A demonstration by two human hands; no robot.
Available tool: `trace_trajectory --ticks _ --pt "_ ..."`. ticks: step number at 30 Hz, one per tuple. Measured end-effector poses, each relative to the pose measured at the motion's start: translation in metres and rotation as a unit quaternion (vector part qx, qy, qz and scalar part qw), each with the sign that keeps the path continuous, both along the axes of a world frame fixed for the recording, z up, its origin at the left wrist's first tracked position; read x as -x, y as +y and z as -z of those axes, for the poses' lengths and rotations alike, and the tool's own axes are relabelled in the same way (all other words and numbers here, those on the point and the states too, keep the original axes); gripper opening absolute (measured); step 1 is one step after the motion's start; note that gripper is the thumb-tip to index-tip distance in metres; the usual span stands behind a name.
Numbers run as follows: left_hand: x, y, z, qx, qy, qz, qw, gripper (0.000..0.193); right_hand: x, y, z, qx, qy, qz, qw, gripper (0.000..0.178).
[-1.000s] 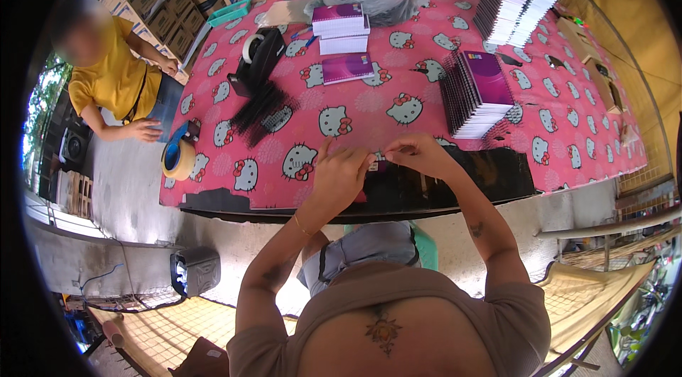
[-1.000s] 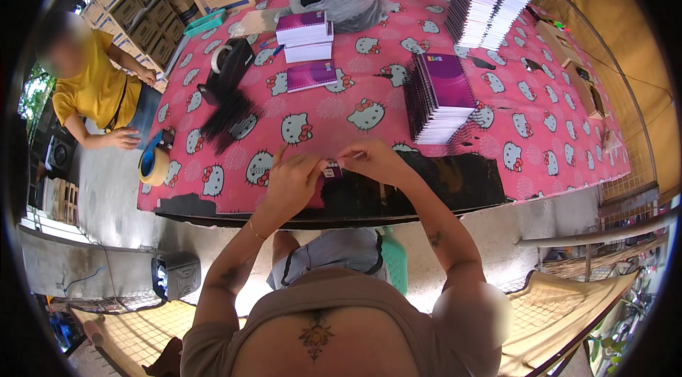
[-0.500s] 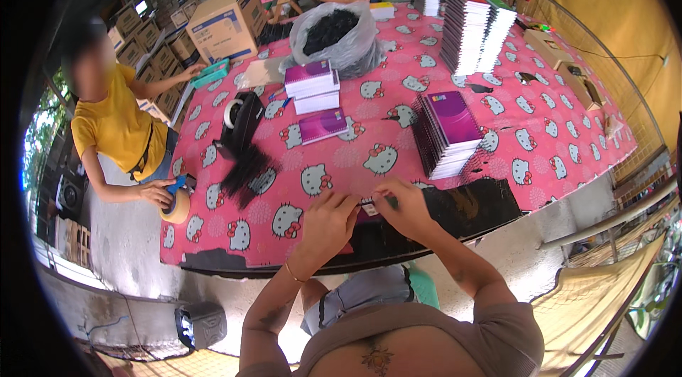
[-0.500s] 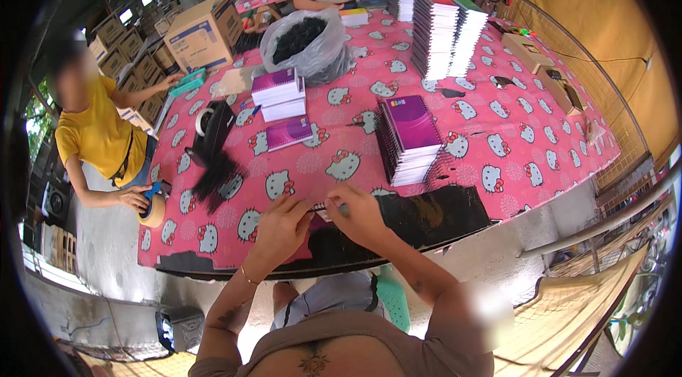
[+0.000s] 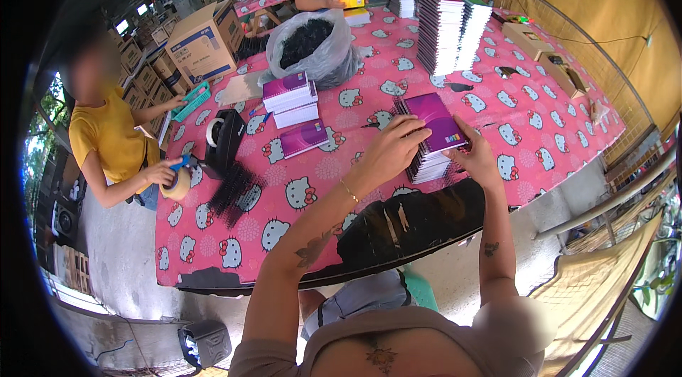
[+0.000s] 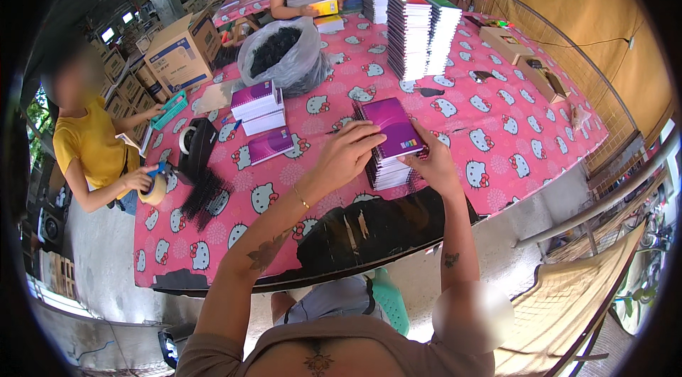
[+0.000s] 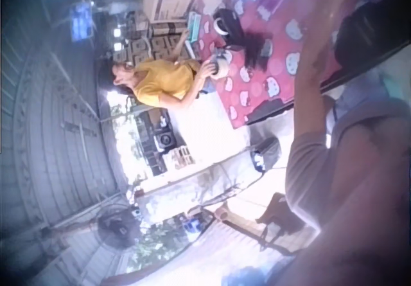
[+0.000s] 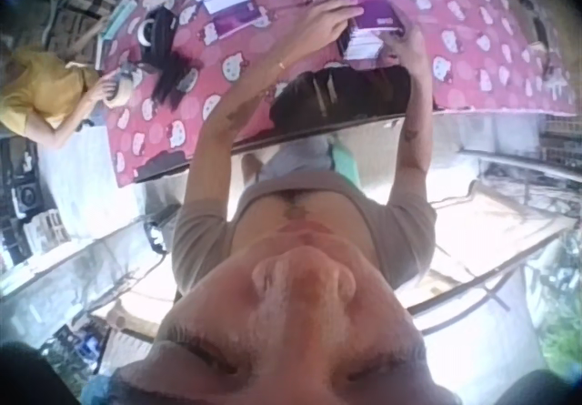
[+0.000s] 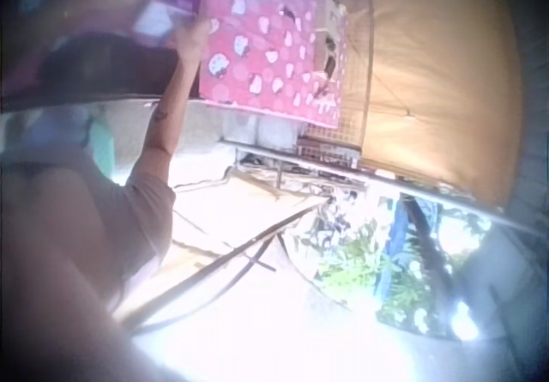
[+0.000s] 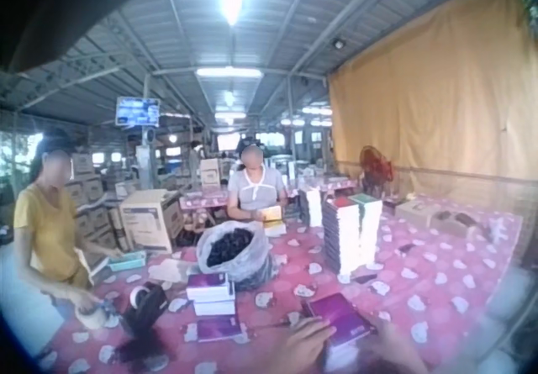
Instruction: The person picks up individual purple boxes, folds the ends, and places them into a stack on a table.
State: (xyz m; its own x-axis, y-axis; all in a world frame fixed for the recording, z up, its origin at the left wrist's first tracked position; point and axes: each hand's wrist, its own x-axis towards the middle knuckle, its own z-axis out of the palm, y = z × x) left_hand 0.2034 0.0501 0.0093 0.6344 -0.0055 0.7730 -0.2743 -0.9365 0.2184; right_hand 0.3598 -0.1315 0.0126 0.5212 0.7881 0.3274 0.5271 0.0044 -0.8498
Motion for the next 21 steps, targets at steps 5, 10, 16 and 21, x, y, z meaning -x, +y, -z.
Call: trace_trajectory --ticks 5,10,16,21 --pt "0.007 0.001 0.004 0.059 -0.003 -0.012 0.998 0.033 -0.008 -0.015 0.006 -0.031 -0.015 0.005 0.999 0.081" --pt "0.104 0.105 0.054 0.042 0.077 -0.277 0.957 0.032 0.036 -0.059 -0.016 -0.188 -0.130 0.157 0.961 0.059" --pt "0.164 0.166 0.116 -0.166 0.191 -0.335 0.908 0.041 0.134 -0.020 -0.017 -0.221 -0.066 -0.106 0.967 0.020" --pt "0.152 0.064 0.046 -0.115 0.071 -0.261 0.956 0.040 0.152 0.035 0.022 -0.172 -0.189 -0.005 0.967 0.045"
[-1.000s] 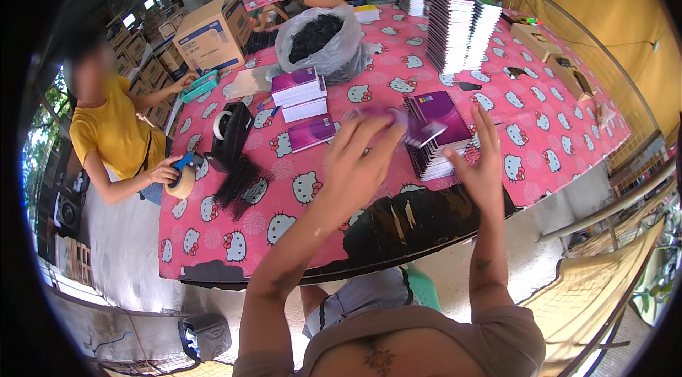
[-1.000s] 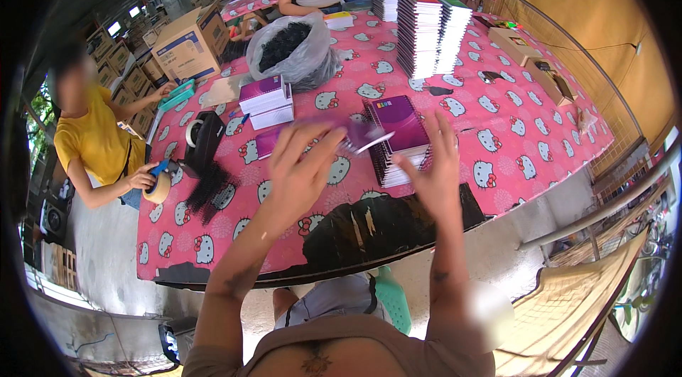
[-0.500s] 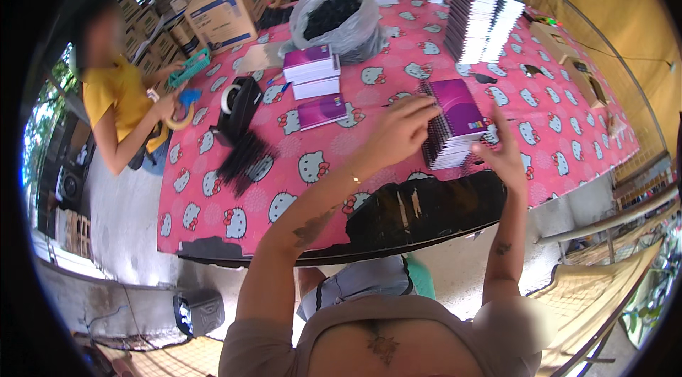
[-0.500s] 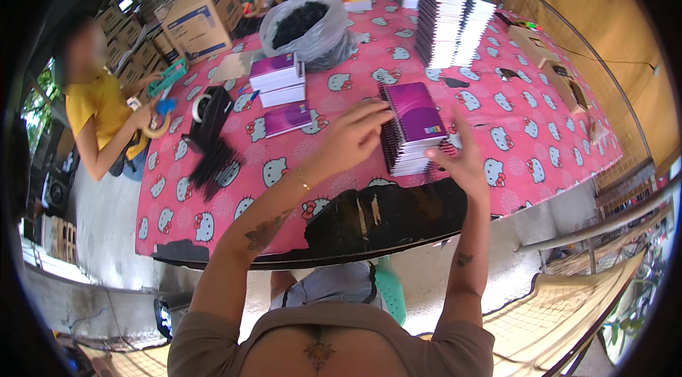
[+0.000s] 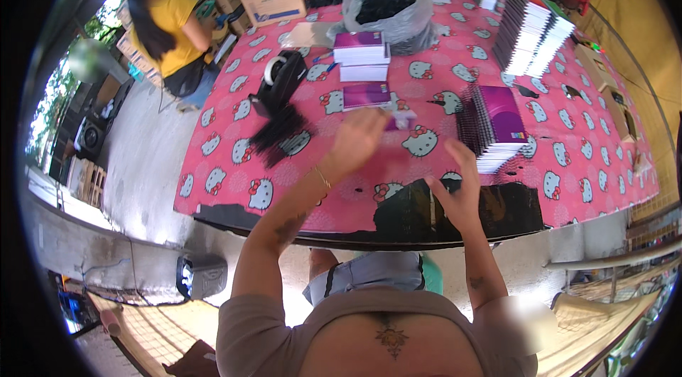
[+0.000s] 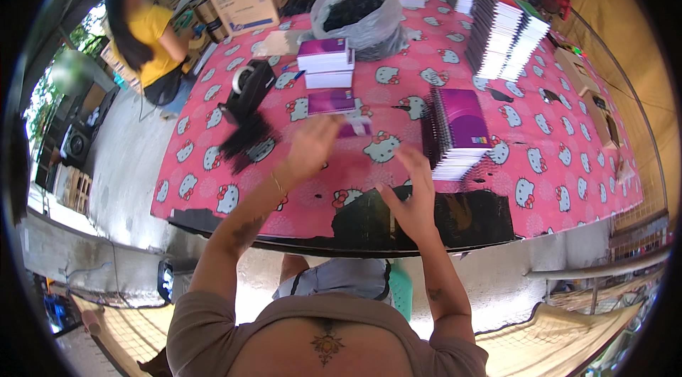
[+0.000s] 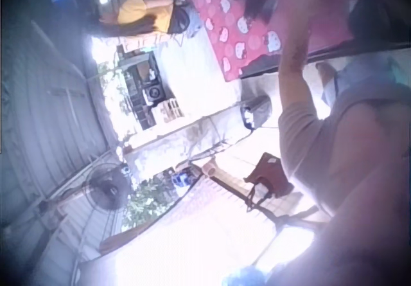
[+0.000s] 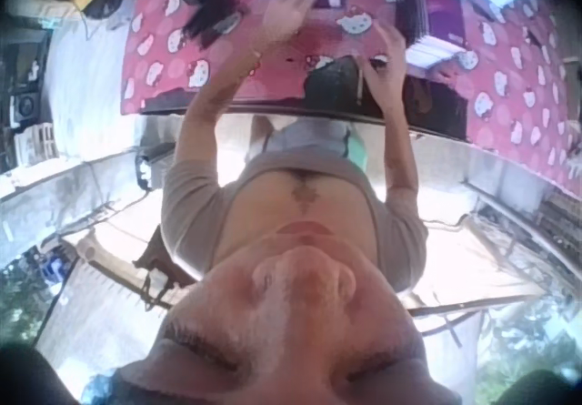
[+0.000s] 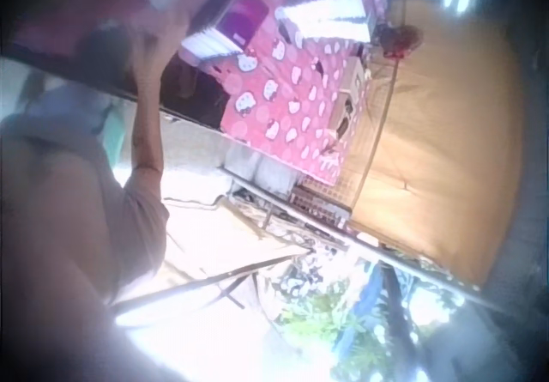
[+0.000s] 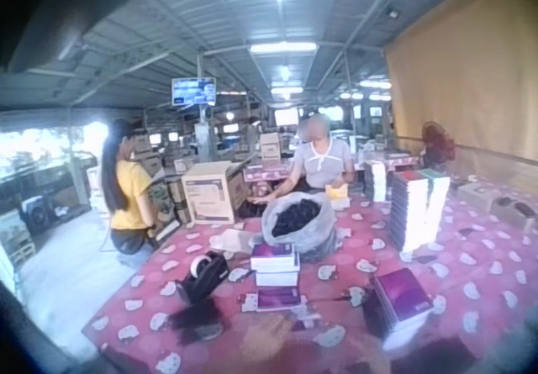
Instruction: The person picks up individual purple boxes, folds the ends, and places them into a stack on a table.
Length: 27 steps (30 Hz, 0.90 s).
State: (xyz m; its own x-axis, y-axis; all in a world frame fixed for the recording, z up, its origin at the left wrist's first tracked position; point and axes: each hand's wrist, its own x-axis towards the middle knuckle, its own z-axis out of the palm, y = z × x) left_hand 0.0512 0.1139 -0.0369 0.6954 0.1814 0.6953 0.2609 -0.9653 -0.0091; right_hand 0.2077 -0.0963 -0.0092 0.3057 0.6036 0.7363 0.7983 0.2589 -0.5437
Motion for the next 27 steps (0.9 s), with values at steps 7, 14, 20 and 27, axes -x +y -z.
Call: trace_trajectory --ticks 7,14,20,27 --pt "0.046 -0.097 0.034 0.279 -0.055 -0.014 0.959 0.049 0.021 0.029 0.095 0.192 0.341 -0.160 0.906 0.040" --pt "0.096 -0.039 0.042 0.256 -0.091 -0.248 0.930 0.047 0.019 0.030 0.097 0.217 0.360 -0.171 0.891 0.021" --pt "0.162 0.052 0.076 0.013 -0.005 -0.302 0.953 0.026 0.042 0.041 0.078 0.192 0.417 -0.196 0.867 0.020" --pt "0.130 -0.007 0.032 0.273 -0.064 -0.281 0.918 0.030 0.033 0.041 0.092 0.239 0.415 -0.199 0.855 0.020"
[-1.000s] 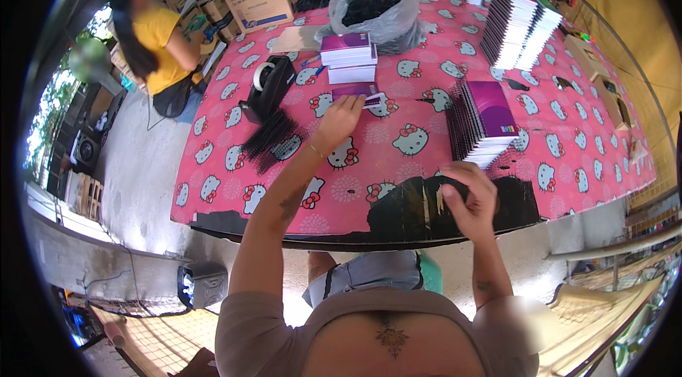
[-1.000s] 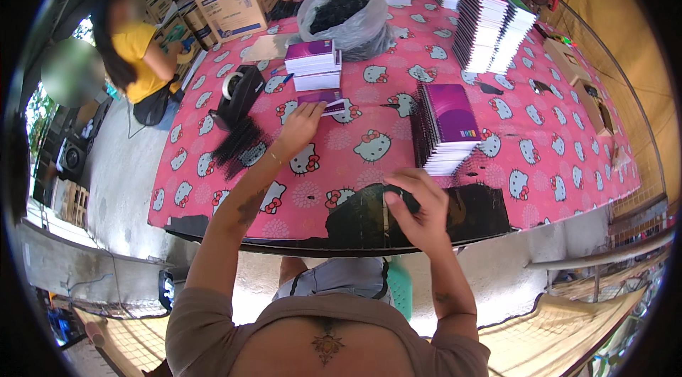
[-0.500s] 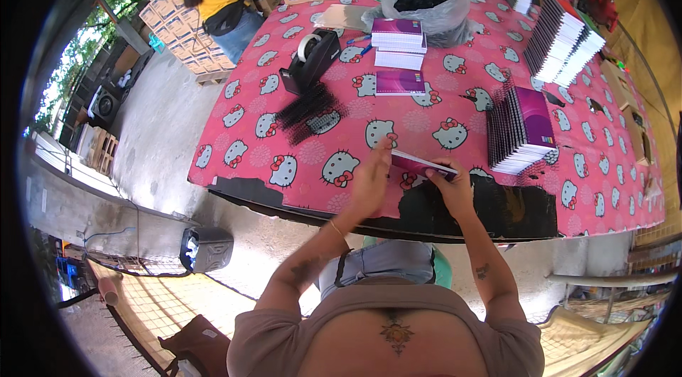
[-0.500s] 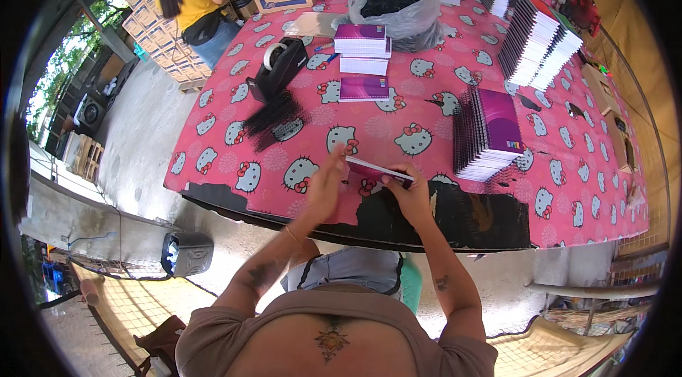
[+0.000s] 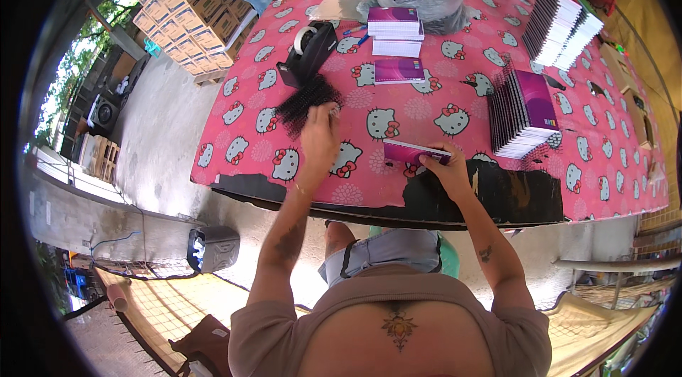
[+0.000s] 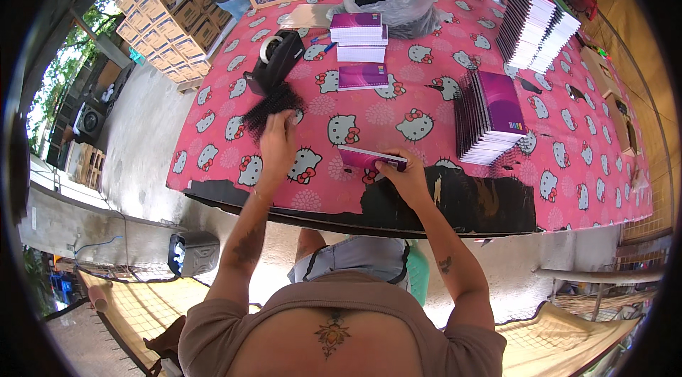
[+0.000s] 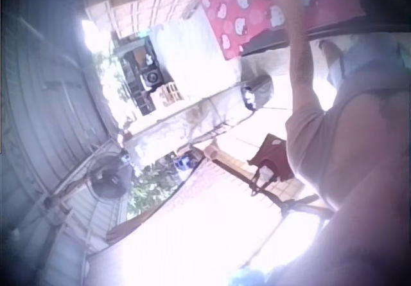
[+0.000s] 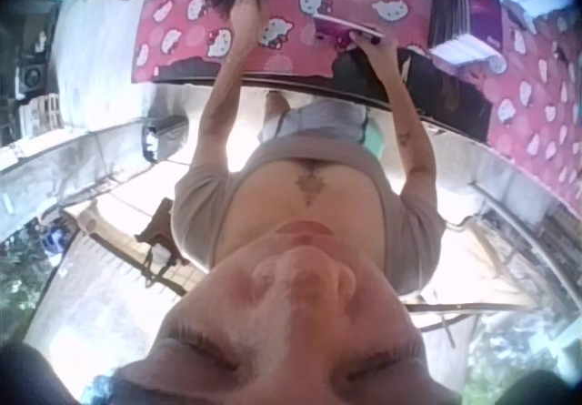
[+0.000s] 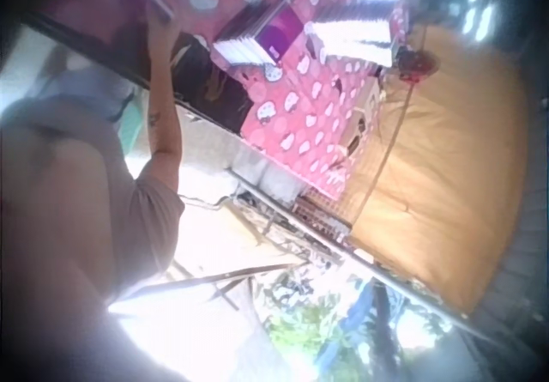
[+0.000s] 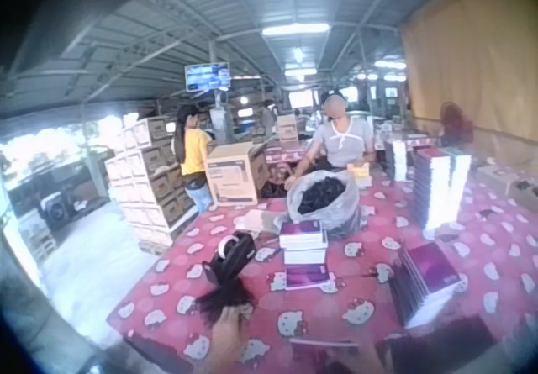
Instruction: The person picks up individual purple boxes, folds the ends, and places them into a stack on a table.
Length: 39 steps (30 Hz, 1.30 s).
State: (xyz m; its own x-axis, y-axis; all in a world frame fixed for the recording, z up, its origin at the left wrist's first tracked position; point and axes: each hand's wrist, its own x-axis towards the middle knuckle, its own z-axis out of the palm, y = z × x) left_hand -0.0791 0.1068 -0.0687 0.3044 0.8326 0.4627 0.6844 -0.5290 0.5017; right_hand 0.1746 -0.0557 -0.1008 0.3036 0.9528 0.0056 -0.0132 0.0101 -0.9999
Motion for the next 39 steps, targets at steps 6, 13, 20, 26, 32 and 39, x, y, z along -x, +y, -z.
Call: trace_trajectory --ticks 6,13,20,26,32,39 --pt "-0.033 -0.081 0.031 0.232 -0.282 0.197 0.910 0.048 0.001 0.007 0.007 -0.027 0.069 -0.055 0.996 0.025" --pt "-0.006 -0.058 -0.004 0.167 -0.178 0.121 0.962 0.032 0.001 0.007 0.013 -0.040 0.050 -0.050 0.997 0.025" --pt "-0.013 -0.073 -0.008 0.042 -0.118 0.150 0.981 0.019 0.002 0.008 0.013 -0.040 0.039 -0.044 0.997 0.025" --pt "-0.019 -0.072 -0.015 0.060 -0.107 0.118 0.985 0.017 0.002 0.006 0.009 -0.041 0.031 -0.041 0.998 0.025" --pt "-0.019 -0.053 -0.013 0.041 -0.066 0.141 0.987 0.016 0.001 0.005 0.008 -0.041 0.043 -0.054 0.997 0.023" --pt "-0.016 -0.033 -0.026 0.076 -0.042 0.303 0.949 0.022 0.002 0.003 0.001 -0.046 0.029 -0.064 0.996 0.021"
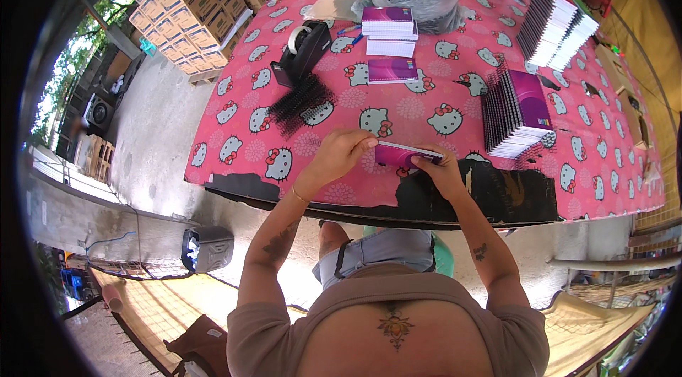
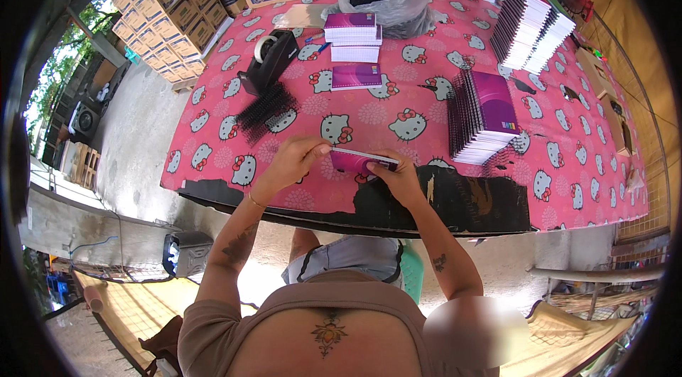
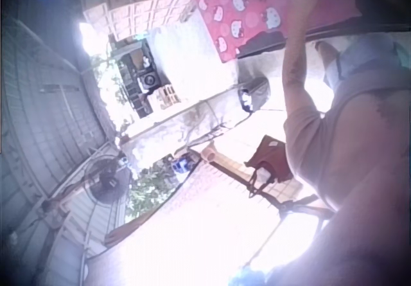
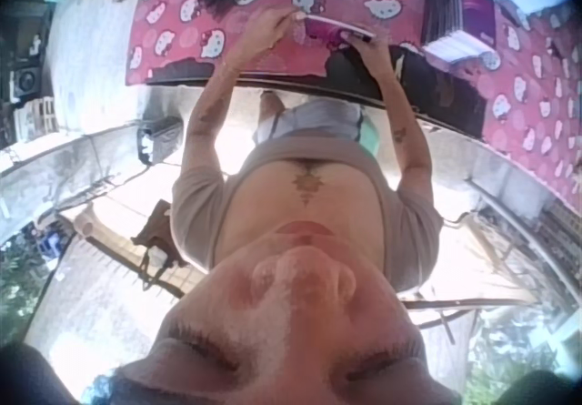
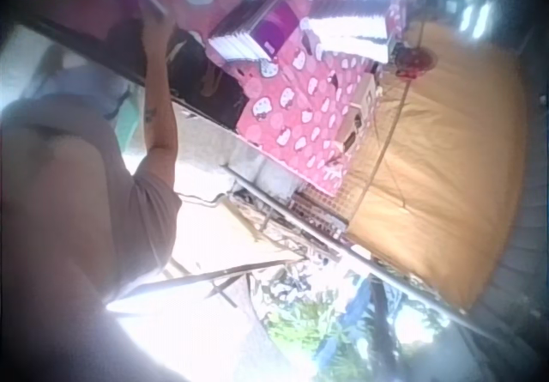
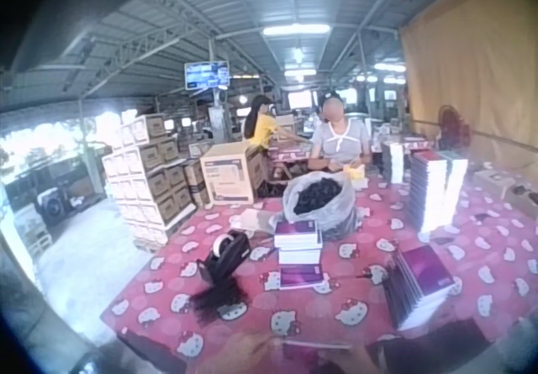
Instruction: The person picks up individual purple boxes, folds the ends, and places them into a stack on a table.
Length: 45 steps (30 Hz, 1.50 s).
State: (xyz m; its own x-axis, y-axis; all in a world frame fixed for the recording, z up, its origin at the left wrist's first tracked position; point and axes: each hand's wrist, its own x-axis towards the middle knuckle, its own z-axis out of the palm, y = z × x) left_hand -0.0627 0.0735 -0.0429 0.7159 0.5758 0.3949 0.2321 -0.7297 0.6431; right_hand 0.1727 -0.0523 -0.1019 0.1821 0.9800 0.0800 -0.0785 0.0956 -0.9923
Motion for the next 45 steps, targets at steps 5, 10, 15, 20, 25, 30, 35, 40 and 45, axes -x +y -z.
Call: trace_trajectory --ticks 5,10,15,20,25,30,35,40,45 --pt "-0.010 -0.014 -0.017 -0.201 0.135 -0.042 0.969 0.051 0.001 -0.004 -0.003 0.007 0.003 0.006 1.000 0.024" --pt "-0.013 -0.073 0.036 -0.296 0.223 -0.110 0.922 0.079 0.014 -0.010 -0.026 0.060 0.063 0.060 0.994 0.024" --pt "-0.026 -0.049 -0.005 -0.311 0.198 -0.190 0.910 0.080 0.019 -0.009 -0.026 0.034 0.091 0.010 0.995 0.027" --pt "0.000 -0.083 0.045 -0.339 0.227 -0.093 0.908 0.081 0.022 -0.010 -0.029 0.032 -0.006 0.037 0.999 0.023" --pt "-0.022 -0.045 -0.019 -0.378 0.236 -0.143 0.884 0.078 0.026 -0.015 -0.040 0.054 0.036 0.004 0.998 0.024" --pt "-0.028 -0.059 -0.031 -0.423 0.314 -0.199 0.826 0.079 0.030 -0.015 -0.042 0.034 -0.064 -0.026 0.997 0.026" --pt "-0.018 -0.089 -0.002 -0.336 0.211 0.049 0.917 0.078 0.029 -0.014 -0.056 0.020 0.002 0.002 1.000 0.033" --pt "-0.038 -0.056 -0.024 -0.330 0.215 -0.111 0.913 0.083 0.041 -0.009 -0.044 -0.010 0.126 -0.036 0.991 0.032" --pt "-0.046 -0.075 -0.011 -0.281 0.199 -0.079 0.936 0.082 0.027 -0.007 -0.040 -0.010 -0.028 -0.015 0.999 0.031"
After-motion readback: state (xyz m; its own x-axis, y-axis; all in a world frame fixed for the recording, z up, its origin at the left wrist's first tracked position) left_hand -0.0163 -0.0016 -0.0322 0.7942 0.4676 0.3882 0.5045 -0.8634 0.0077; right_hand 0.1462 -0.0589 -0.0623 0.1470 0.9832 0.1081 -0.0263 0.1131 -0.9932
